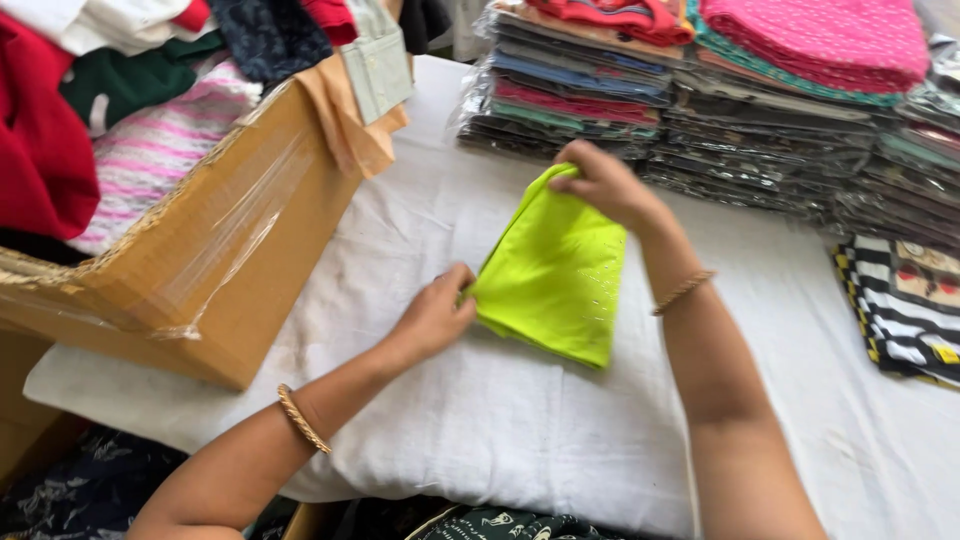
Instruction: The person folds several garments on a white table surface. They start with a yellow and black striped shirt, followed by a black and white striped shirt, a neon green long-sleeved shirt, and finally a pink and white striped top. Each item is folded neatly and stacked on the table.
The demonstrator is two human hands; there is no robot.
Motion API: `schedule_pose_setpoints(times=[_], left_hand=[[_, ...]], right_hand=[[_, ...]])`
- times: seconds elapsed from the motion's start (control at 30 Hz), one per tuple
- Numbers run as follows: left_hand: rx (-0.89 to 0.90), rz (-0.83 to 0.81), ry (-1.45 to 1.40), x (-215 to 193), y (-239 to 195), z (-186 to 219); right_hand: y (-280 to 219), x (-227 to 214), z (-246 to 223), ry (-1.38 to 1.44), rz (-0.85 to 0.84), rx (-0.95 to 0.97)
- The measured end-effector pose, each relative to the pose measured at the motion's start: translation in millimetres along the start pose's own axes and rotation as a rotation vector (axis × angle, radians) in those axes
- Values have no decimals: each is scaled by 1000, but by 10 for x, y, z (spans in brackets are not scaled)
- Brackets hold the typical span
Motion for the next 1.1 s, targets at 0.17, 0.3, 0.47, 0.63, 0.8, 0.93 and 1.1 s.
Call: schedule_pose_setpoints(times=[0.17, 0.3, 0.47, 0.63, 0.8, 0.93, 1.1], left_hand=[[284, 217, -221, -720, 372, 952], [477, 262, -268, -890, 704, 1612], [416, 175, -305, -250, 1522, 1324], [489, 170, -315, -73, 1557, 1478], [402, -300, 0, 448, 980, 1207], [688, -404, 128, 512, 714, 1002], [382, -279, 90, 626, 1358, 621]], right_hand=[[-1009, -1143, -597, 304, 257, -38], [-1561, -1437, -959, 479, 283, -123], [-1703, -1513, -225, 164, 390, 63], [-1996, -1626, -236, 56, 542, 47], [-2580, -1202, -5, -407, 122, 276], [-2857, -998, 103, -372, -66, 99], [-2620, -1243, 391, -288, 228, 404]])
Point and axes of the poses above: each hand's wrist, its own y-axis towards the middle knuckle, its own x-axis out of the palm, z = x × y, the point moved 6 cm from there along y, towards the middle knuckle
